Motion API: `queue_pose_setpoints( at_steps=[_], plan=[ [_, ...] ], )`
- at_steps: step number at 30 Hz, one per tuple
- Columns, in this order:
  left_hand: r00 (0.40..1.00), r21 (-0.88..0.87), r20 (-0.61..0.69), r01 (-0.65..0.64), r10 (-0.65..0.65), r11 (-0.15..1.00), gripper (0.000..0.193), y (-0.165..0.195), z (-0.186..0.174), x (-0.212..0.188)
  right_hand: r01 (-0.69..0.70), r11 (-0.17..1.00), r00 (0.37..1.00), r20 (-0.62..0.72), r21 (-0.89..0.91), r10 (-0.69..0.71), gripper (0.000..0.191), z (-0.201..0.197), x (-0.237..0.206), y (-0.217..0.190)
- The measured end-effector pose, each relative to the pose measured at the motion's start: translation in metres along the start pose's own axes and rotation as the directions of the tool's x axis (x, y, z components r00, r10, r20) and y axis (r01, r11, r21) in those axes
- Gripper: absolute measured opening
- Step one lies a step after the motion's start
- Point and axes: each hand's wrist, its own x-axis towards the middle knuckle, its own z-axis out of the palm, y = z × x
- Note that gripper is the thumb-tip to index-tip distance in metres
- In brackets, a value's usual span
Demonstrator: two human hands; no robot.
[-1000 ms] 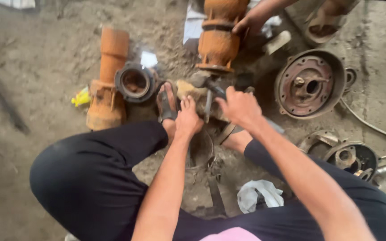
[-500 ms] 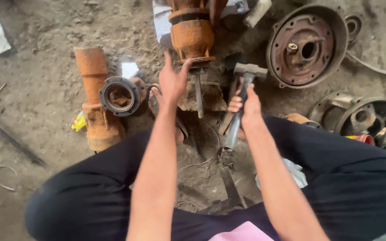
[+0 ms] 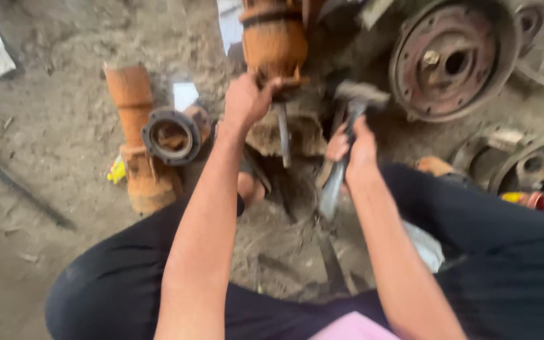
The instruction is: The person sits on the ground and uses a hammer to strike a metal rod placed against a rusty mechanical component. Another person assists by holding the component steady. The person repeatedly hammers the rod to adjust or separate parts of the assembly.
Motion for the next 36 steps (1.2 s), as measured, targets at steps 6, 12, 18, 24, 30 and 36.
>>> queue_pose_setpoints(
  at_steps=[6,12,18,24,30,36],
  plan=[
    [0.999,0.073,-0.017,-0.028,0.029,0.997,0.053,-0.004,0.005,-0.002,-0.228,0.967,0.972,0.028,-0.112,0.233,0.049,0.016,-0.001,0.014],
    [0.998,0.065,-0.028,-0.053,0.055,0.996,0.052,-0.001,0.000,0.000,0.127,0.989,0.990,-0.046,-0.077,-0.131,0.040,0.021,-0.018,0.002],
    [1.000,0.064,-0.004,-0.029,0.029,0.998,0.053,-0.008,0.007,0.001,-0.072,0.919,0.997,-0.066,-0.388,0.050,0.040,0.029,-0.021,0.022],
    [1.000,0.025,-0.009,-0.006,0.007,1.000,0.053,0.003,-0.005,0.003,0.061,0.880,0.983,-0.125,-0.470,-0.134,0.046,0.018,-0.061,0.028],
    [0.999,0.012,0.006,0.049,-0.049,0.999,0.055,0.004,-0.006,-0.001,0.452,0.555,0.868,0.199,-0.698,-0.456,0.037,0.007,-0.058,0.080],
    [1.000,0.029,0.020,0.004,-0.004,1.000,0.051,-0.013,0.003,0.006,0.577,0.612,0.802,0.231,-0.541,-0.551,0.033,0.012,-0.033,0.114]
  ],
)
